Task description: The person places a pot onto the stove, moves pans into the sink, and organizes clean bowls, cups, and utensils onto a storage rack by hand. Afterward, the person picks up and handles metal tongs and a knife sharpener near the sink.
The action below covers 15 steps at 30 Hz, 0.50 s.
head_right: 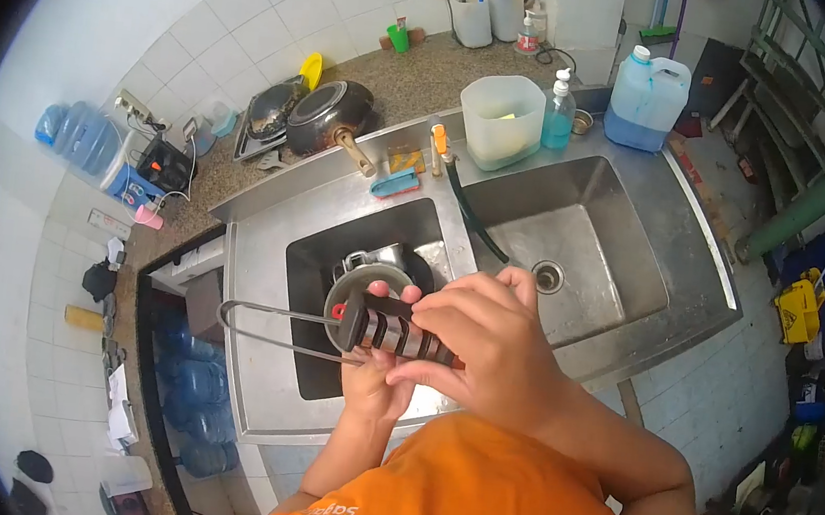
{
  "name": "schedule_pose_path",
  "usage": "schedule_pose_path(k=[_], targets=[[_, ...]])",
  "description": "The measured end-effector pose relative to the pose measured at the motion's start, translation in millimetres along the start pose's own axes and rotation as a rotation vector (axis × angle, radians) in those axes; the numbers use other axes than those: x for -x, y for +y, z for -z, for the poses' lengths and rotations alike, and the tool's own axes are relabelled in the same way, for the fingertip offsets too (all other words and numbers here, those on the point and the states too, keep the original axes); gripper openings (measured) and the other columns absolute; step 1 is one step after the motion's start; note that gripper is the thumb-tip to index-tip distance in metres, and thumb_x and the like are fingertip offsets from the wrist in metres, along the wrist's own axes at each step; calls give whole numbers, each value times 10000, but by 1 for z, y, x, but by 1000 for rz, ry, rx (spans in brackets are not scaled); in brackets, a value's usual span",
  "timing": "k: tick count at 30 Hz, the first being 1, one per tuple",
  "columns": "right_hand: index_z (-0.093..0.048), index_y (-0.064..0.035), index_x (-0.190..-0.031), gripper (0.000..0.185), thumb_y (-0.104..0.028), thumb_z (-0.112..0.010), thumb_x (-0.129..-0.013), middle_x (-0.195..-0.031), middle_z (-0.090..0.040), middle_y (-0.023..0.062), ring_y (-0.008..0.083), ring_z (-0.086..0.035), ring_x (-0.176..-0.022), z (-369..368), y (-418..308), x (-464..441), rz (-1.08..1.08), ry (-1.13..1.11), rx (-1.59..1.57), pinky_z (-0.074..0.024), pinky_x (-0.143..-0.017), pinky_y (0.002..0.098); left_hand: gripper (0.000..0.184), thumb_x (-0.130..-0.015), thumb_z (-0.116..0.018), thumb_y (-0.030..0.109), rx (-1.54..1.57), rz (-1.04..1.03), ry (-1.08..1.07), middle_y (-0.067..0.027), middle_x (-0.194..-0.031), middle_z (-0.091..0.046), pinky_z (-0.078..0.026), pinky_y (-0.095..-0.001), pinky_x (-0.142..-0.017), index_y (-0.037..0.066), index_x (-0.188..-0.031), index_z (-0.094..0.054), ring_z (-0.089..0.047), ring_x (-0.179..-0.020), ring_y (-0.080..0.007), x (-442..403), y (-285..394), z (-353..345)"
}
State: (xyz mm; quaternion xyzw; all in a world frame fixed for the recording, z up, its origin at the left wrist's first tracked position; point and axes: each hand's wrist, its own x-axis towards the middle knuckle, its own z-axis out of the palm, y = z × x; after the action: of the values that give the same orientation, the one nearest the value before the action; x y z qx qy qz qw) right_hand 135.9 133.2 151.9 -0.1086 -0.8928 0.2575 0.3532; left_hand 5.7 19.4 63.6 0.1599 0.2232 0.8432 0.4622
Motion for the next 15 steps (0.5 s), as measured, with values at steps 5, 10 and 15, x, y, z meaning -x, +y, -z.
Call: schedule_pose_path(k=[5,10,15], targets=[[-699,-66,-1034,456,-423,-836,-786,-1079,-727,39,229,-639,-965,8,2,0,-35,-32,-83,-353,-895,389,756,-811,-860,128,81,78,11,-197,-1418,-540,-538,-487,-1051,90,-1444,-448,-529,-1341,-320,-3,3,-5],[-709,-19,-1029,249,-199,-781,-874,-983,-742,78,222,-688,-949,1,18,0,-278,-81,-428,-478,-891,350,770,-842,-843,206,-56,94,-51,-163,-1454,-527,-454,-475,-1127,96,-1476,-419,-526,-1345,-289,-7,0,-6],[-712,-9,-1058,167,-109,-710,-924,-936,-742,75,141,-688,-903,2,35,-3,-451,-110,-604,-524,-772,302,562,-882,-715,-53,-98,122,6,-139,-1306,-606,-538,-362,-999,50,-1370,-455,-574,-1284,-251,-11,0,-16]])
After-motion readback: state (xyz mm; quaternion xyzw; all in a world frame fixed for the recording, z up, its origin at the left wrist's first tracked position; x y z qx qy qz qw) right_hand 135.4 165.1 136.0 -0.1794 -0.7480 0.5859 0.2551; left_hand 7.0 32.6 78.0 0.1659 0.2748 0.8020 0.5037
